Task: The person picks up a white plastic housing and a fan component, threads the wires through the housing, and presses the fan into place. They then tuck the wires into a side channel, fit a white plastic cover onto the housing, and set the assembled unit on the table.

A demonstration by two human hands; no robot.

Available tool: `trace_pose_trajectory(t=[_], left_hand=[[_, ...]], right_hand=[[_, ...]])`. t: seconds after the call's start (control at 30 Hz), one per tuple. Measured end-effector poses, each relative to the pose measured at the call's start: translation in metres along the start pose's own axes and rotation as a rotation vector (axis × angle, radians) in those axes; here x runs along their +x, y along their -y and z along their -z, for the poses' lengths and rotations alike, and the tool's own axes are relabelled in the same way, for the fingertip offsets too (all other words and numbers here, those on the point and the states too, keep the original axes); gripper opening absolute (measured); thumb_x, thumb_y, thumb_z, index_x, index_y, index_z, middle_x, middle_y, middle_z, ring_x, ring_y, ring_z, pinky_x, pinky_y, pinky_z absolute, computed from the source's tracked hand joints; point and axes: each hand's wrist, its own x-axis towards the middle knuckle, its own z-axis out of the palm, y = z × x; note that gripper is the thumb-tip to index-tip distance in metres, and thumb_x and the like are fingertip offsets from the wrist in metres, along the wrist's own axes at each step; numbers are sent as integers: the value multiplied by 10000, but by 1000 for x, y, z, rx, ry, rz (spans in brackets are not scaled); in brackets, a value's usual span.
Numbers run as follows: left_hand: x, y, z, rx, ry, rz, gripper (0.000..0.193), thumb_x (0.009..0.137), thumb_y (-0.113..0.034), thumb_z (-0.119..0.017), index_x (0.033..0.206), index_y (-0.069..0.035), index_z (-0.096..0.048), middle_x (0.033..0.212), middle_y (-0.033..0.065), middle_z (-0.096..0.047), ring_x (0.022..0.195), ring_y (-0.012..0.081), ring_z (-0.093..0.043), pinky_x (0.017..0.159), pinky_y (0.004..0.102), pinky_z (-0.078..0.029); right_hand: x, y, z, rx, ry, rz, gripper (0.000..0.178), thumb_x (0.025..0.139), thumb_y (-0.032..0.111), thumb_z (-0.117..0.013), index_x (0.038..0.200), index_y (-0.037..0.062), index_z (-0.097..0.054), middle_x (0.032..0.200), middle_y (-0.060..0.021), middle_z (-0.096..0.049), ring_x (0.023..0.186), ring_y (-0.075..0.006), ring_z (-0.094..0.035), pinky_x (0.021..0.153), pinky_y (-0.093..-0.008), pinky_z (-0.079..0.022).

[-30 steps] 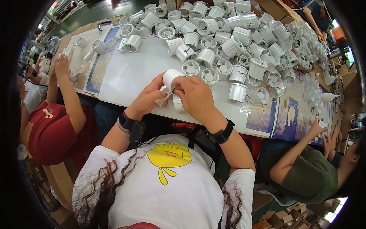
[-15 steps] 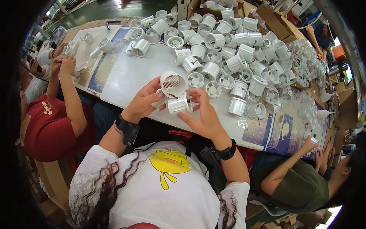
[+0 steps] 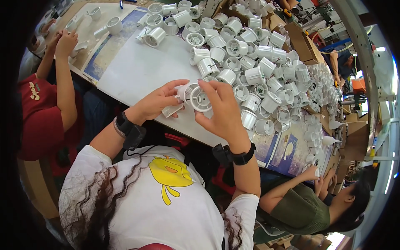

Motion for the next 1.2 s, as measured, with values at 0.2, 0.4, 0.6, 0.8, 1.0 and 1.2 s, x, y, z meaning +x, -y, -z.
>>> trace_pose_trajectory(t=[0.2,0.4,0.6,0.8,1.0,1.2], left_hand=[[-3,11,18,103,-10,32,625,871,-63,-574,1446,-63,-328,1110,115,-564,948,174,-598,742,295,-531],[-11,4,28,680,-205,-175,449,854,-108,-626,1287,-82,-510,1096,85,-574,933,193,-586,793,321,-507],[-18,5,24,1121,-394,-678,308,783,-146,-730,1064,-95,-616,1074,56,-591,983,227,-547,817,339,-481],[-15,13,19,1103,-472,-671,203,724,-144,-773,874,-96,-645,1038,44,-609,1024,259,-527,879,351,-443],[-12,15,20,1113,-518,-675,152,703,-107,-756,806,-94,-645,1000,36,-620,989,254,-546,866,348,-451],[-12,15,18,1176,-484,-764,140,673,-58,-705,789,-89,-633,925,22,-629,899,242,-571,777,338,-482]], right_hand=[[11,-8,-21,348,79,-8,622,657,65,-704,1255,44,-536,1168,-135,-533,1065,-295,-548,919,-364,-450],[17,-11,-33,340,79,23,625,670,45,-696,1270,45,-524,1179,-140,-521,1065,-285,-545,917,-358,-448],[24,-3,-34,258,105,-40,616,690,27,-680,1286,80,-533,1172,-134,-516,1069,-279,-539,915,-353,-449],[26,-2,-35,241,118,-12,588,702,17,-667,1273,105,-555,1169,-132,-516,1077,-275,-538,913,-350,-449],[32,1,-34,260,138,26,565,716,17,-668,1265,114,-572,1188,-134,-516,1089,-272,-536,903,-344,-454],[31,1,-36,152,140,31,565,731,47,-687,1279,127,-575,1195,-129,-520,1102,-275,-533,892,-347,-459]])
